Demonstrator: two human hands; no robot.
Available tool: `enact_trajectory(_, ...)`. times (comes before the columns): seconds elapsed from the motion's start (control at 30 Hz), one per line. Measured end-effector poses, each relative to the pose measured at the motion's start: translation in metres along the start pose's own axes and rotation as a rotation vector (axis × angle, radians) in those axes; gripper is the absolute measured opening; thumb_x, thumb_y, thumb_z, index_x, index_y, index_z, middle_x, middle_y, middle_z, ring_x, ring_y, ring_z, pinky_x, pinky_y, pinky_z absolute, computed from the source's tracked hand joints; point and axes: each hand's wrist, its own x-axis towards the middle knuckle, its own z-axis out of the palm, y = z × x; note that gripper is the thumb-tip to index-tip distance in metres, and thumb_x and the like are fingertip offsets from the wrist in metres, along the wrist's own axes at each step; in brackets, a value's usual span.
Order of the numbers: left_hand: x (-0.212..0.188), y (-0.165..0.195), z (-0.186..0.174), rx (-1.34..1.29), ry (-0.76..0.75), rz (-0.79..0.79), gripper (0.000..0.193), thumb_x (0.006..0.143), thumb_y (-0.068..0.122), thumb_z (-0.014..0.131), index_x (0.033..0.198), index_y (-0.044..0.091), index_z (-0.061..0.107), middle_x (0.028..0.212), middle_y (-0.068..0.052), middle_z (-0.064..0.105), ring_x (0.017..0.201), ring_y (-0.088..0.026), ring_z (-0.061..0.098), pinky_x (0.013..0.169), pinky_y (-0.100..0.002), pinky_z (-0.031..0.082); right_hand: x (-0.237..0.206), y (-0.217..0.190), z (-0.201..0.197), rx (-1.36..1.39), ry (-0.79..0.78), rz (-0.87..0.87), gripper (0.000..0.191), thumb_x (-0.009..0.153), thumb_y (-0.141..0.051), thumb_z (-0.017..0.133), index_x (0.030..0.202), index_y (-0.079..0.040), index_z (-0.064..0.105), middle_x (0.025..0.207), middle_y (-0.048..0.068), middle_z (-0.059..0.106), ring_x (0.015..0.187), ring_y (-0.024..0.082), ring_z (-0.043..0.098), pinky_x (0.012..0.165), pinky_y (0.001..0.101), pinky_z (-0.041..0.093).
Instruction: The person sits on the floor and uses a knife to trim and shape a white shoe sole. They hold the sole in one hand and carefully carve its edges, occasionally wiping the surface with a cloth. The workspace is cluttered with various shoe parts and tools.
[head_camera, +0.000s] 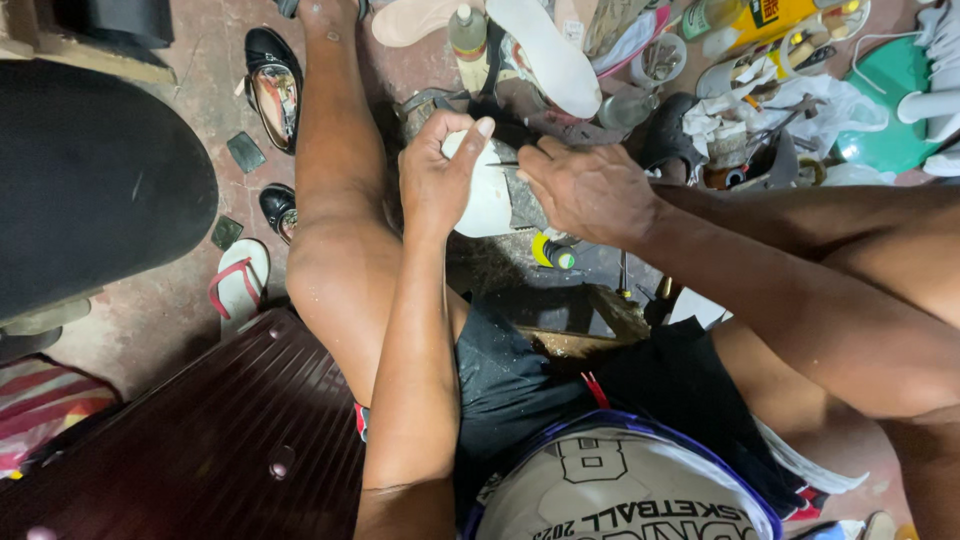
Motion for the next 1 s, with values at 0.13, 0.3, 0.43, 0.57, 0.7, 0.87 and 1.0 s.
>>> enact_trajectory(0.13,0.000,-0.001,-0.001,-0.014,-0.013,-0.023,0.027,0.091,0.032,0.079,0.092,0.006,0.072,0.072,-0.004,0.071,0.066,-0.009,0.062,0.065,-0.030,0.053,-0.001,0.005,0.002,-0.008,-0.035,-0.009,0.018,0.101,-0.022,0.061,0.098,-0.005,0.059,0.087,0.013,0.065,0.067,0.036,0.069,0.058,0.0478,0.055)
enact_trajectory(0.3,-0.002,-0.002,0.001,0.021,-0.018,-0.011,0.026,0.092,0.032,0.079,0.093,0.007,0.071,0.072,-0.003,0.069,0.067,-0.009,0.060,0.065,-0.030,0.052,-0.002,0.014,0.004,0.049,-0.074,-0.010,0.018,0.100,-0.022,0.060,0.098,-0.004,0.058,0.087,0.015,0.066,0.069,0.037,0.069,0.062,0.0499,0.054)
enact_trajectory(0.43,-0.001,-0.003,0.000,-0.008,-0.033,0.051,0.025,0.094,0.031,0.078,0.094,0.007,0.070,0.072,-0.004,0.069,0.069,-0.008,0.058,0.066,-0.029,0.052,-0.001,0.016,0.003,0.112,-0.164,0.140,0.019,0.105,-0.024,0.056,0.103,-0.005,0.058,0.084,0.015,0.068,0.071,0.037,0.070,0.067,0.0509,0.053)
enact_trajectory(0.57,0.000,-0.003,-0.002,0.038,-0.051,-0.021,0.025,0.093,0.031,0.078,0.095,0.008,0.071,0.070,-0.006,0.068,0.066,-0.010,0.058,0.064,-0.030,0.051,0.001,0.010,-0.001,0.027,-0.074,0.066,0.018,0.100,-0.024,0.058,0.101,-0.007,0.060,0.090,0.012,0.070,0.076,0.035,0.072,0.067,0.0512,0.054)
enact_trajectory(0.7,0.000,-0.003,-0.004,-0.035,-0.063,-0.009,0.024,0.093,0.031,0.077,0.094,0.008,0.071,0.075,-0.004,0.073,0.070,-0.009,0.065,0.066,-0.029,0.054,0.004,0.002,-0.005,-0.034,-0.066,0.006,0.018,0.101,-0.026,0.061,0.098,-0.008,0.061,0.091,0.011,0.069,0.075,0.034,0.072,0.065,0.0481,0.056)
enact_trajectory(0.87,0.001,-0.005,-0.003,-0.025,-0.054,0.009,0.025,0.093,0.032,0.078,0.094,0.008,0.071,0.076,-0.004,0.074,0.070,-0.009,0.067,0.067,-0.030,0.055,0.004,0.001,-0.005,-0.091,-0.075,-0.036,0.016,0.096,-0.024,0.064,0.097,-0.008,0.061,0.088,0.009,0.067,0.073,0.032,0.071,0.062,0.0464,0.056)
enact_trajectory(1.0,0.002,-0.007,-0.003,-0.036,-0.049,0.025,0.026,0.093,0.032,0.078,0.092,0.007,0.071,0.074,-0.004,0.072,0.071,-0.009,0.063,0.067,-0.030,0.054,0.001,0.006,-0.002,-0.071,-0.068,-0.062,0.017,0.098,-0.026,0.063,0.098,-0.009,0.061,0.086,0.009,0.067,0.071,0.033,0.071,0.063,0.0466,0.056)
